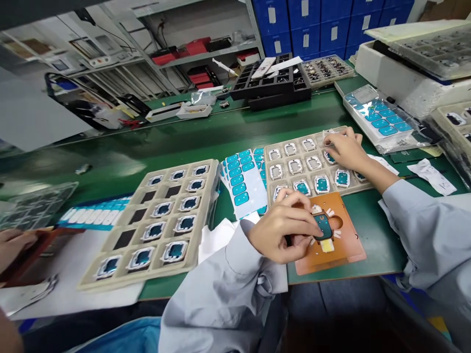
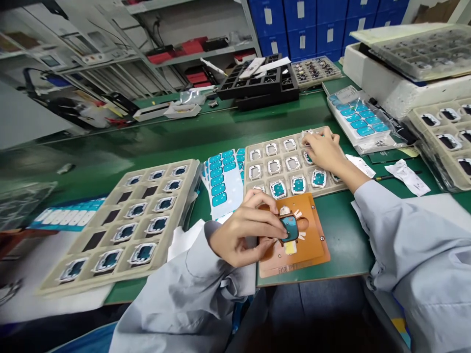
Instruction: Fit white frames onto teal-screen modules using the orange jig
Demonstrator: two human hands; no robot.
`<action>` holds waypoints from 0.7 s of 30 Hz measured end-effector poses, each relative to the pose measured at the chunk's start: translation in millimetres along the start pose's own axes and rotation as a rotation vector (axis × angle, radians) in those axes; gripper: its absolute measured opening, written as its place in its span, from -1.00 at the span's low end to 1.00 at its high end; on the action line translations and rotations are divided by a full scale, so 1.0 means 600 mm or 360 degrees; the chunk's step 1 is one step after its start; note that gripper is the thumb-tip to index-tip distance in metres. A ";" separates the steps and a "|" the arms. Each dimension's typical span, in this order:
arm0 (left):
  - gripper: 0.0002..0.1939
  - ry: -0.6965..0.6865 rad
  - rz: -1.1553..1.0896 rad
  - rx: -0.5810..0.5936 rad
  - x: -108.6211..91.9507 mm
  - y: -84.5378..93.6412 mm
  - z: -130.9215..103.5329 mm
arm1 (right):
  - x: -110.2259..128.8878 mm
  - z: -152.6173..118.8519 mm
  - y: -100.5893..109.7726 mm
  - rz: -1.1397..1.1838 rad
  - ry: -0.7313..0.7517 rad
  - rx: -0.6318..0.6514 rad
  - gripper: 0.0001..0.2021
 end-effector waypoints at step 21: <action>-0.69 0.0137 0.0126 0.0033 0.021 -0.003 -0.001 | 0.159 -0.173 0.118 0.1184 0.0655 0.0219 -0.85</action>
Point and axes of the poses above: each hand's wrist, its own z-axis towards the middle knuckle, its own y-axis out of the back of the hand, x = y × z, the point moved 5 cm from there along z, towards the middle knuckle, and after that the axes turned 11 degrees about y, right-handed, at the moved point
